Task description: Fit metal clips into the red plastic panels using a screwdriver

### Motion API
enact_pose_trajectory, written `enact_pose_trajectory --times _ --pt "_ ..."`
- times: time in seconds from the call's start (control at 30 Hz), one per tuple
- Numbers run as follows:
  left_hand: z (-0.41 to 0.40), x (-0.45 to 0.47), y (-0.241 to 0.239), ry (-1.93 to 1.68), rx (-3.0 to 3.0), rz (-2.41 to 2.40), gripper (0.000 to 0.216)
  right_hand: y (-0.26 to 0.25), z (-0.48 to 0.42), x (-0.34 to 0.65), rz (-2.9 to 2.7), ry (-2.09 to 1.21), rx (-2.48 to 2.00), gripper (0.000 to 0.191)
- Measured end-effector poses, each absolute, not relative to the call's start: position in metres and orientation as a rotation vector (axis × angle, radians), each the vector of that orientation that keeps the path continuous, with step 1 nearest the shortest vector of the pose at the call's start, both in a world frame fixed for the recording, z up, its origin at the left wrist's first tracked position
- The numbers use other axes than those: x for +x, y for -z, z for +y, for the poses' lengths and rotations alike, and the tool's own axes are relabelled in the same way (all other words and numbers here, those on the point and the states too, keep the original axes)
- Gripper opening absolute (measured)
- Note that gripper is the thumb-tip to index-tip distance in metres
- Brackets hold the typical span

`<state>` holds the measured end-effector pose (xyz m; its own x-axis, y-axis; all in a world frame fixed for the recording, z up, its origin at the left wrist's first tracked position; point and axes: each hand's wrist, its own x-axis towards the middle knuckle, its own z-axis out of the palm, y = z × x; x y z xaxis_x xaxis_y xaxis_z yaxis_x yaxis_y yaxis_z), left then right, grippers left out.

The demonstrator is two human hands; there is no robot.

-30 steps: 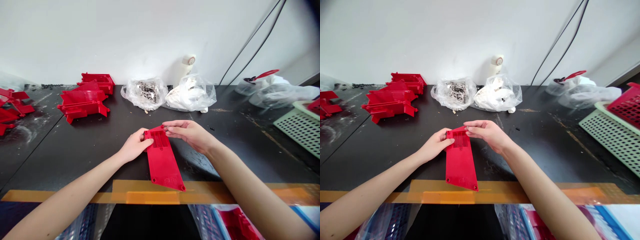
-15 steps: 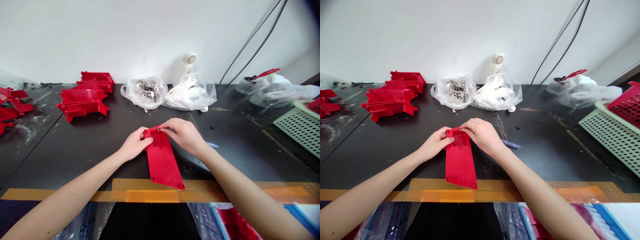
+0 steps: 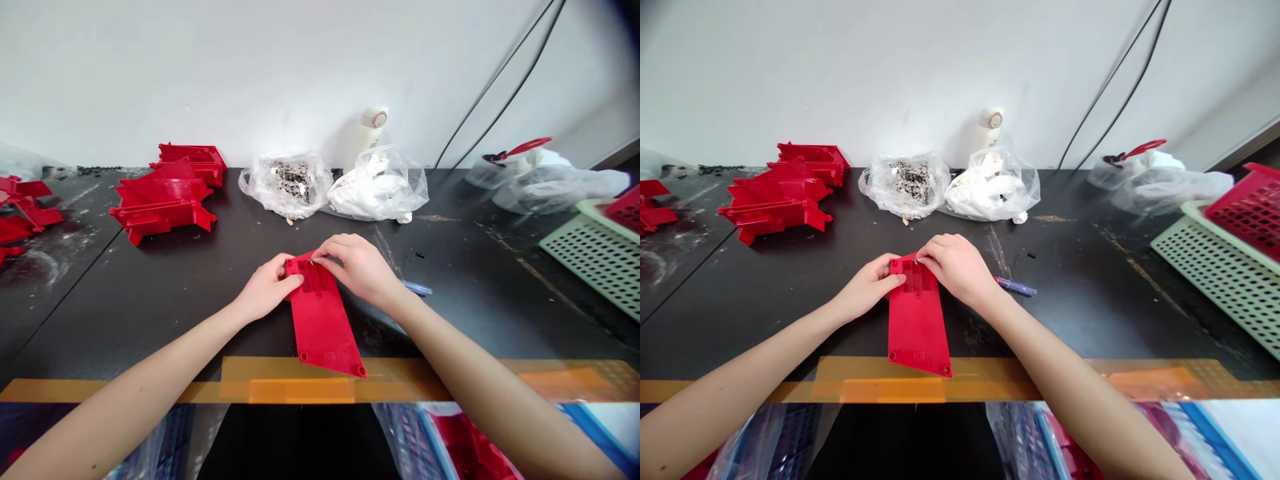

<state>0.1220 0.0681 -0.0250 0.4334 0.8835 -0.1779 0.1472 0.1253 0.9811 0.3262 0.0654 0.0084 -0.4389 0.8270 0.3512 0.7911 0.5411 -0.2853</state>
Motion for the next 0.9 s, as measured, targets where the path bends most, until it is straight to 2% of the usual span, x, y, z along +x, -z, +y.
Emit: enact_pose_trajectory --times 0.9 --pt "0.0668 0.1224 0.022 -0.699 1.353 1.009 0.026 -0.0097 0.0585 0.3207 -2.376 0.129 -1.413 0.02"
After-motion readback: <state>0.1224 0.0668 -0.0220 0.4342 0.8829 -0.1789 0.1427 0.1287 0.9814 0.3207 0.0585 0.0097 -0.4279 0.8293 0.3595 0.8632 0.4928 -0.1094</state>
